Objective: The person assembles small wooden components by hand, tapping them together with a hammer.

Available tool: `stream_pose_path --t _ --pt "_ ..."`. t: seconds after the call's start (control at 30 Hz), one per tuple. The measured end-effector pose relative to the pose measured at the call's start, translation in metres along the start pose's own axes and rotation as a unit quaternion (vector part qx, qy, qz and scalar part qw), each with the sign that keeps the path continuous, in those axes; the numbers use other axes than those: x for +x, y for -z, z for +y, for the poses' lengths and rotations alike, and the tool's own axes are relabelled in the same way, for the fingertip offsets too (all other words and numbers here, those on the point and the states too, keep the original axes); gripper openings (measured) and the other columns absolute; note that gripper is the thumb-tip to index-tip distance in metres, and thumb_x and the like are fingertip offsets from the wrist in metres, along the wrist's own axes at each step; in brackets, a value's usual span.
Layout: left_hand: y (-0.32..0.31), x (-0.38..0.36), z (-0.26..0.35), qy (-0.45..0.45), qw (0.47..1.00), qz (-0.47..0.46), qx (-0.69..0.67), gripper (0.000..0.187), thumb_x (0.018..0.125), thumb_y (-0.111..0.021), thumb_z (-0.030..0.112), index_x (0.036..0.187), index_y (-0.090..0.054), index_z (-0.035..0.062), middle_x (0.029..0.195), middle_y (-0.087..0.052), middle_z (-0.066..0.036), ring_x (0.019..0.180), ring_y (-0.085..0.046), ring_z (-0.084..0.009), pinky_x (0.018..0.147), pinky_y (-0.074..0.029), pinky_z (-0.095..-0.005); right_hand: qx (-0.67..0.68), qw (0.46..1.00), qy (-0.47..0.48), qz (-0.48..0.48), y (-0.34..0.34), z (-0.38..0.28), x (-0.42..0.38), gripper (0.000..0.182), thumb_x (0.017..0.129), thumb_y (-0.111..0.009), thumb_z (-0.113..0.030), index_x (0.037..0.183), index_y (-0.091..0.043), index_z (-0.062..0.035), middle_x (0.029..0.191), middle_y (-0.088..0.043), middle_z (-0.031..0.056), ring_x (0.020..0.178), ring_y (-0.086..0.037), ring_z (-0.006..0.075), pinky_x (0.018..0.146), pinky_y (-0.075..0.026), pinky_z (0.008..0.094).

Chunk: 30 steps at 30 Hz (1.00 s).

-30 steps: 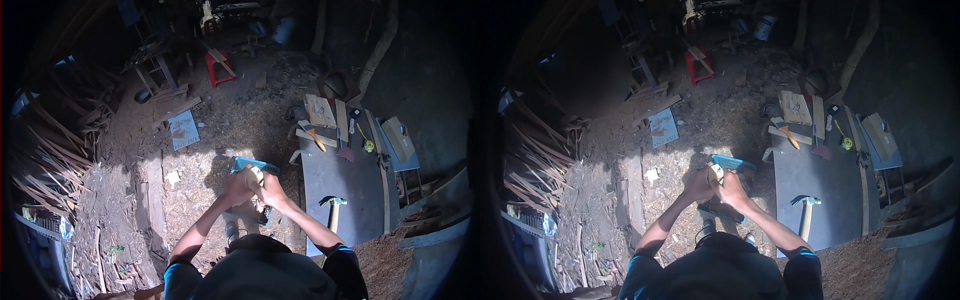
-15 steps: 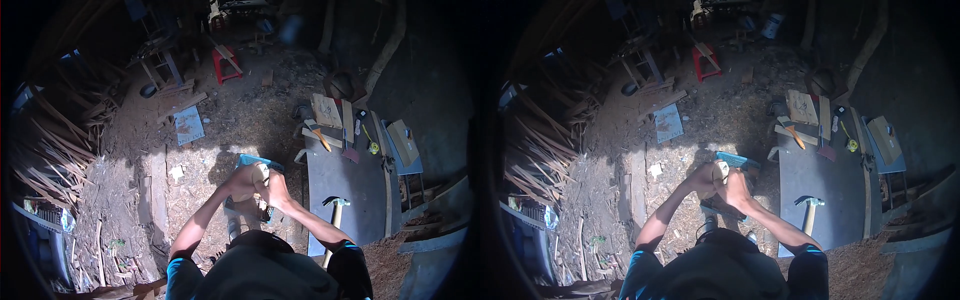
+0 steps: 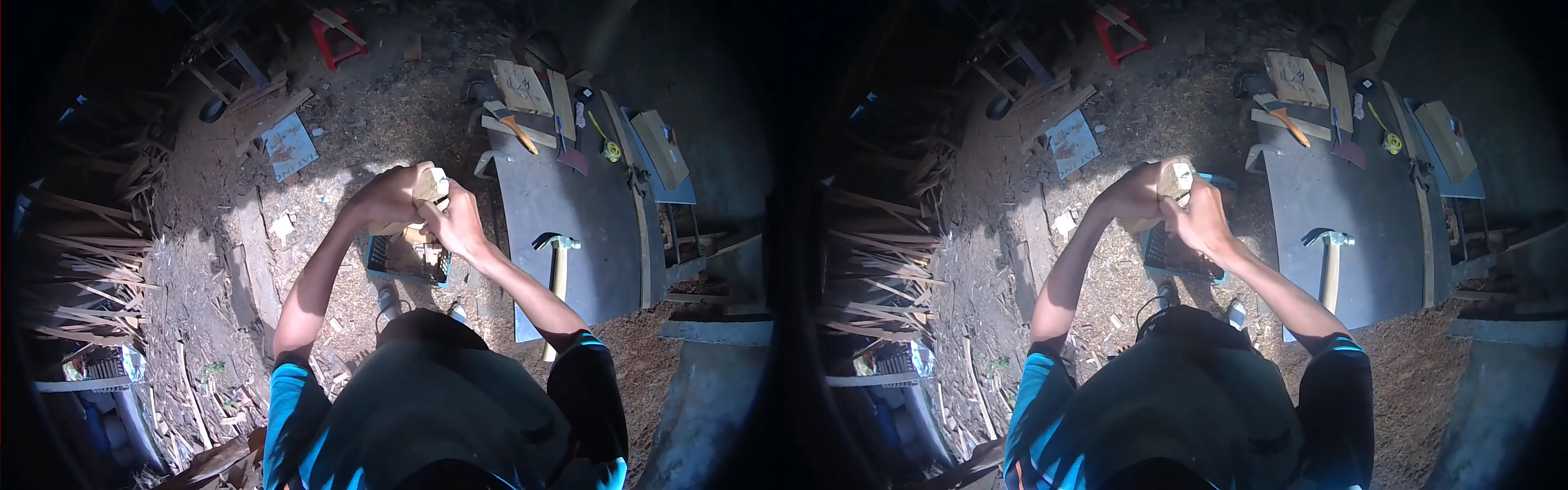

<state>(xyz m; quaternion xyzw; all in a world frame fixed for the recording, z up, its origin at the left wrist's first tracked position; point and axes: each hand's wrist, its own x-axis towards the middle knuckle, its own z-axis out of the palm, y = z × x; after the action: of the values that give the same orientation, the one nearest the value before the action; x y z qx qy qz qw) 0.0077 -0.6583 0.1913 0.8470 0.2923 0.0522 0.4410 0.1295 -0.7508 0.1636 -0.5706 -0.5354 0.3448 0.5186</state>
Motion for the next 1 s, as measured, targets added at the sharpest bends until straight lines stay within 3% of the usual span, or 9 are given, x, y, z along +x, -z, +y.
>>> stream_pose_path --t 0.13,0.23,0.43,0.5,0.57,0.67,0.77,0.83,1.0 --pt "-0.026 0.005 -0.005 -0.026 0.991 0.039 -0.122 0.067 0.062 -0.070 0.014 0.121 -0.039 0.0046 0.101 -0.059 -0.013 0.093 -0.058 -0.0200 0.078 -0.046 -0.0324 0.162 0.979 -0.123 0.001 0.034 0.013 0.001 0.026 0.067 -0.055 -0.009 0.084 -0.049 0.0093 0.075 -0.058 0.0175 0.053 -0.062 0.0220 0.045 -0.048 0.0274" --pt "-0.032 -0.002 -0.010 -0.056 0.996 0.006 -0.066 0.089 0.065 -0.076 0.025 0.135 -0.024 0.0030 0.108 -0.056 -0.013 0.097 -0.055 -0.0184 0.083 -0.044 -0.0297 0.300 0.931 -0.207 0.034 0.062 0.036 -0.005 0.027 0.068 -0.052 -0.017 0.083 -0.050 0.0062 0.073 -0.056 0.0149 0.053 -0.056 0.0185 0.051 -0.046 0.0281" --pt "-0.095 -0.010 -0.035 0.084 0.892 -0.019 -0.444 0.073 0.068 -0.072 0.010 0.131 -0.035 0.0030 0.112 -0.055 -0.010 0.097 -0.056 -0.0163 0.085 -0.044 -0.0294 0.273 0.928 -0.255 0.008 0.099 0.049 -0.048 0.059 0.076 -0.064 -0.040 0.113 -0.043 0.0009 0.091 -0.052 0.0109 0.066 -0.058 0.0204 0.068 -0.050 0.0308" --pt "-0.106 -0.020 -0.051 0.098 0.904 0.063 -0.411 0.072 0.069 -0.071 0.008 0.131 -0.035 0.0035 0.111 -0.056 -0.010 0.099 -0.055 -0.0163 0.085 -0.044 -0.0295 -0.223 0.952 -0.125 0.169 0.130 0.099 -0.085 0.062 0.076 -0.067 -0.038 0.119 -0.043 -0.0009 0.095 -0.051 0.0129 0.085 -0.058 0.0248 0.072 -0.048 0.0344" --pt "-0.114 -0.028 -0.069 0.070 0.889 0.074 -0.446 0.070 0.070 -0.070 0.008 0.130 -0.035 0.0034 0.114 -0.054 -0.010 0.100 -0.055 -0.0176 0.085 -0.044 -0.0296 -0.422 0.841 -0.269 0.204 0.154 0.152 -0.123 0.067 0.074 -0.068 -0.039 0.119 -0.043 0.0040 0.107 -0.052 0.0209 0.102 -0.053 0.0290 0.080 -0.045 0.0396" --pt "-0.125 -0.021 -0.088 0.100 0.855 0.068 -0.505 0.061 0.072 -0.069 0.006 0.126 -0.041 0.0034 0.112 -0.055 -0.009 0.100 -0.055 -0.0198 0.085 -0.045 -0.0311 -0.115 0.961 -0.167 0.189 0.114 0.142 -0.107 0.069 0.079 -0.063 -0.041 0.126 -0.039 0.0027 0.114 -0.051 0.0248 0.107 -0.051 0.0320 0.087 -0.043 0.0404" --pt "-0.131 -0.026 -0.052 0.104 0.826 0.026 -0.554 0.057 0.074 -0.069 0.007 0.124 -0.043 0.0034 0.107 -0.056 -0.007 0.101 -0.054 -0.0196 0.086 -0.044 -0.0315 0.122 0.984 -0.117 0.052 0.044 0.159 -0.060 0.054 0.095 -0.031 -0.042 0.128 -0.035 -0.0001 0.117 -0.049 0.0150 0.101 -0.053 0.0216 0.082 -0.047 0.0335" --pt "-0.123 -0.027 -0.043 0.080 0.905 0.033 -0.416 0.064 0.071 -0.073 0.014 0.124 -0.039 0.0041 0.108 -0.054 -0.008 0.101 -0.054 -0.0205 0.083 -0.046 -0.0338 0.273 0.946 -0.171 0.036 0.026 0.130 -0.045 0.050 0.095 -0.026 -0.045 0.104 -0.051 -0.0031 0.080 -0.053 0.0042 0.069 -0.052 0.0120 0.060 -0.046 0.0266" --pt "-0.111 -0.038 -0.068 -0.006 0.980 0.157 -0.124 0.069 0.066 -0.077 0.019 0.122 -0.039 0.0080 0.104 -0.058 -0.011 0.094 -0.059 -0.0226 0.079 -0.047 -0.0344 0.416 0.834 -0.357 -0.059 0.032 0.090 -0.027 0.038 0.096 -0.024 -0.040 0.090 -0.045 -0.0097 0.053 -0.037 -0.0031 0.041 -0.029 0.0035 0.033 -0.021 0.0177"
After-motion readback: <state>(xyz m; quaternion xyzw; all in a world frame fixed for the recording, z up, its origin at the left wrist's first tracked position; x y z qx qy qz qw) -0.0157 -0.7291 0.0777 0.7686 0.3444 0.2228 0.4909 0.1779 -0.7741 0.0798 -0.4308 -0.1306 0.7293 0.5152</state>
